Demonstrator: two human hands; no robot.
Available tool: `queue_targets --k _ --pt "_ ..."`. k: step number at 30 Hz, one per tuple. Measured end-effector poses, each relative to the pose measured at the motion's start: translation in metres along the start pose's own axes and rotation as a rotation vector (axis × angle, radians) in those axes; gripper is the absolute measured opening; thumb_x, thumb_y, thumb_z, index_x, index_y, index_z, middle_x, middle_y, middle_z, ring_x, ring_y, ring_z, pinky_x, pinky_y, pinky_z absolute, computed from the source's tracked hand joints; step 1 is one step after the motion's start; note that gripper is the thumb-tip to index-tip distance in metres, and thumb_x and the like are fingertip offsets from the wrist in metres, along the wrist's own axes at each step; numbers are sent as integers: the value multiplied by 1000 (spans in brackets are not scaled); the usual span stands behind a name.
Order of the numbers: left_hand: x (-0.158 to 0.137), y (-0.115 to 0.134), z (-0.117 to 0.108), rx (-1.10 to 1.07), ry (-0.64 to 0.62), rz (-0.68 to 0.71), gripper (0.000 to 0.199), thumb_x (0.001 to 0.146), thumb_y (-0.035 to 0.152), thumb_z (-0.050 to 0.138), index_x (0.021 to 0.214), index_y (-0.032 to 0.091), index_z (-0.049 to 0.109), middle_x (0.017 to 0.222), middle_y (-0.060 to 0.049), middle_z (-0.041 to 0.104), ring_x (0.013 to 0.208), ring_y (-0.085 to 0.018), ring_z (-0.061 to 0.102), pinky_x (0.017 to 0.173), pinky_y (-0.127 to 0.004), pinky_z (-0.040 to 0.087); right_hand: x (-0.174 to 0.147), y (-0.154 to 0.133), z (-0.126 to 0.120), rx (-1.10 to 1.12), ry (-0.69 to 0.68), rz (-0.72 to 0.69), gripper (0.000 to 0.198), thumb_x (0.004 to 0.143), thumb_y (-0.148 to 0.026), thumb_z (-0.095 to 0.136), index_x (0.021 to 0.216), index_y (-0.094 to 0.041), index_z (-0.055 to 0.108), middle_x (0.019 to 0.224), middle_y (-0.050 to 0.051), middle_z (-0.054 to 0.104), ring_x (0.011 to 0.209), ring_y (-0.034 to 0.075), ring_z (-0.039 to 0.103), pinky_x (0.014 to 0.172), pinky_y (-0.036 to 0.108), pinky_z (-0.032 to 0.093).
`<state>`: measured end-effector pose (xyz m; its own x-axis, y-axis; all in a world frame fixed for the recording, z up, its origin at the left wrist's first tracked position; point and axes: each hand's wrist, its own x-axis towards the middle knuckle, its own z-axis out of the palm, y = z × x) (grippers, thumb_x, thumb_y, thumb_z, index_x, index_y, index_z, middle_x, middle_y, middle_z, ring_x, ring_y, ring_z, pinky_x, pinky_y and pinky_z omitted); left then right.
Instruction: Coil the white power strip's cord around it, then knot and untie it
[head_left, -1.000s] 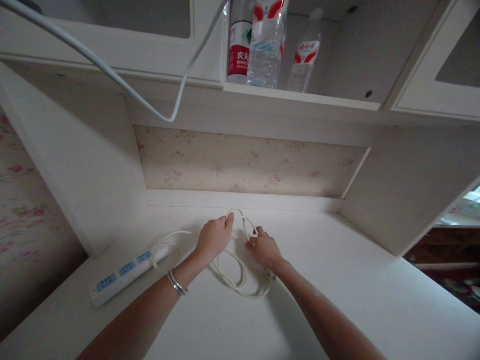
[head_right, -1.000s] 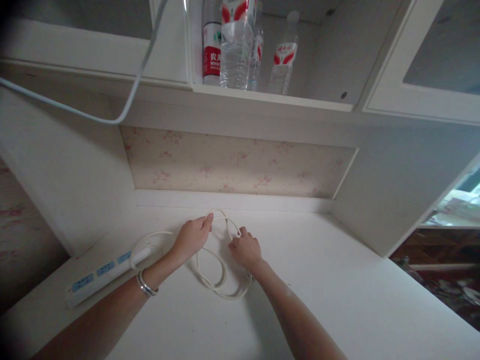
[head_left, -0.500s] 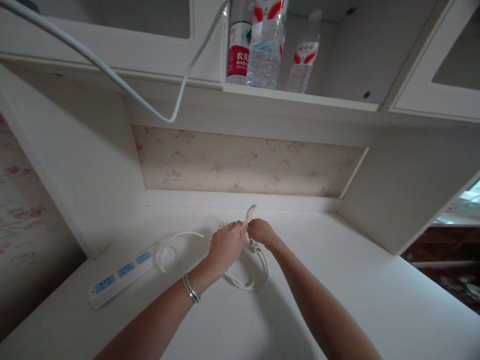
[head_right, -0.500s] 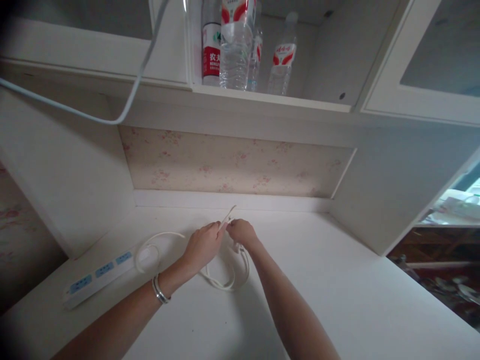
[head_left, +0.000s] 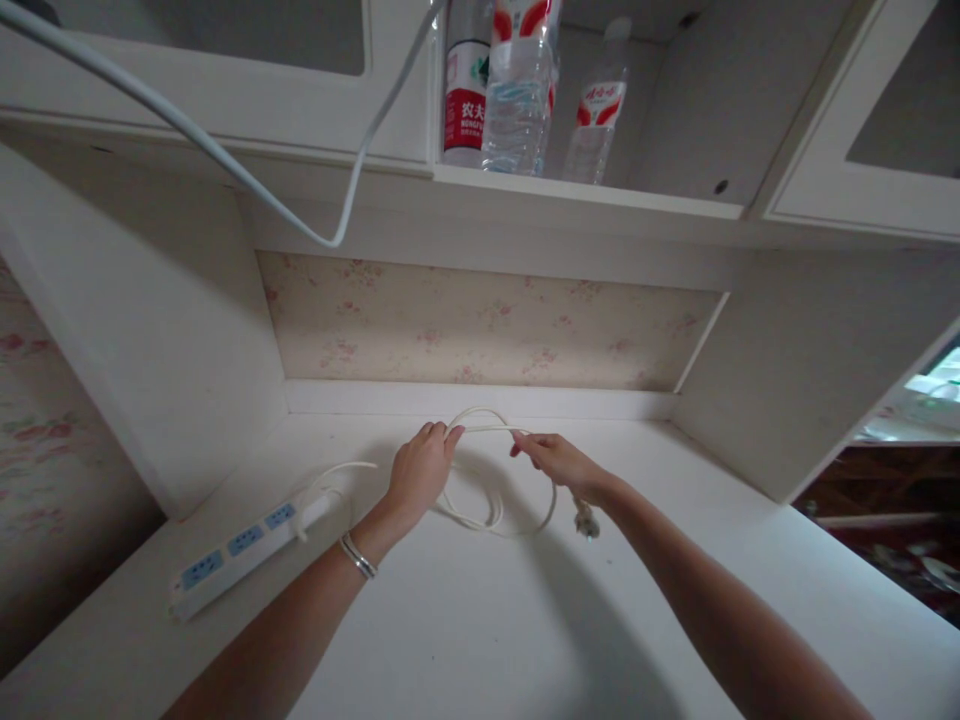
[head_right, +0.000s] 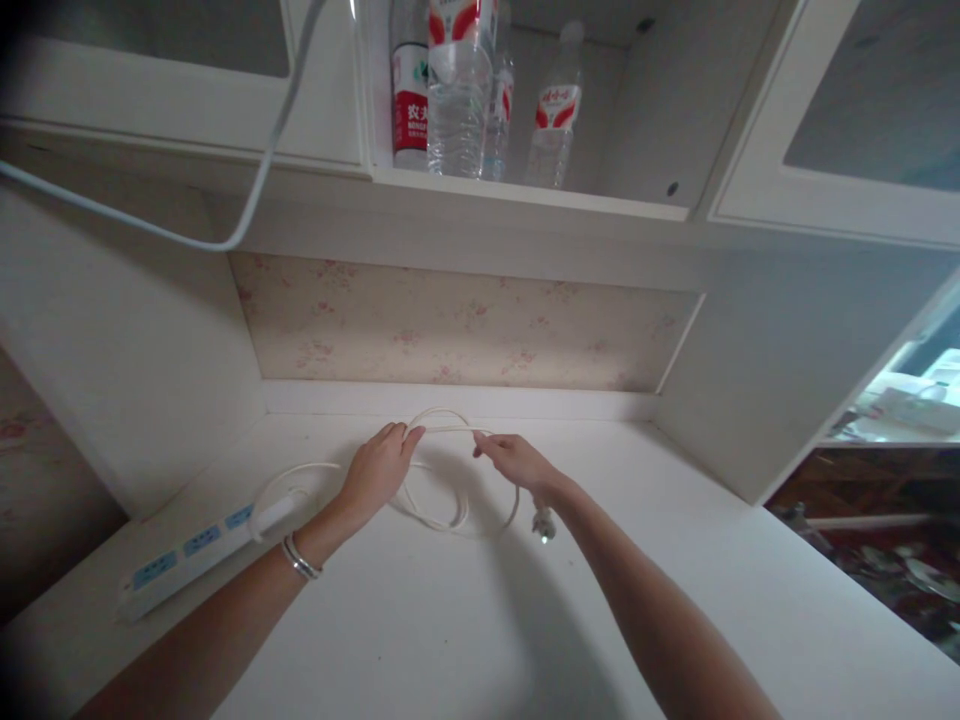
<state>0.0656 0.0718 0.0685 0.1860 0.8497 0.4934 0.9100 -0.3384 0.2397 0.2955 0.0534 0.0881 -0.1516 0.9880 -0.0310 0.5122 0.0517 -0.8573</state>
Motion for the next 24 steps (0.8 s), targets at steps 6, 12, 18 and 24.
queue_targets --k 6,12,18,24 --pt "3 -45 -1 -41 -129 144 46 90 56 33 80 19 58 82 -4 61 75 -16 59 71 -25 40 -10 52 -76 -592 101 -43 58 81 -68 35 63 -19 59 55 -1 49 54 12 44 53 24 30" --pt "2 -100 -6 48 -155 67 51 95 47 23 81 18 62 85 -7 65 84 -18 60 78 -28 40 -41 145 -160 -861 346 238 51 81 -62 37 63 -20 62 73 9 64 68 22 57 61 30 35" --pt "-1 -108 -15 -56 -319 -40 56 88 59 27 64 19 57 71 -7 63 70 -20 58 67 -29 37 -49 174 -176 -824 516 355 50 82 -57 35 55 -20 55 61 10 61 57 22 54 53 31 34" --pt "4 -97 -29 -631 -472 -310 54 80 68 31 64 19 45 57 2 47 46 -11 41 49 -25 30 -41 103 -147 -652 687 144 49 84 -61 35 72 -20 60 59 3 59 56 19 54 53 27 34"
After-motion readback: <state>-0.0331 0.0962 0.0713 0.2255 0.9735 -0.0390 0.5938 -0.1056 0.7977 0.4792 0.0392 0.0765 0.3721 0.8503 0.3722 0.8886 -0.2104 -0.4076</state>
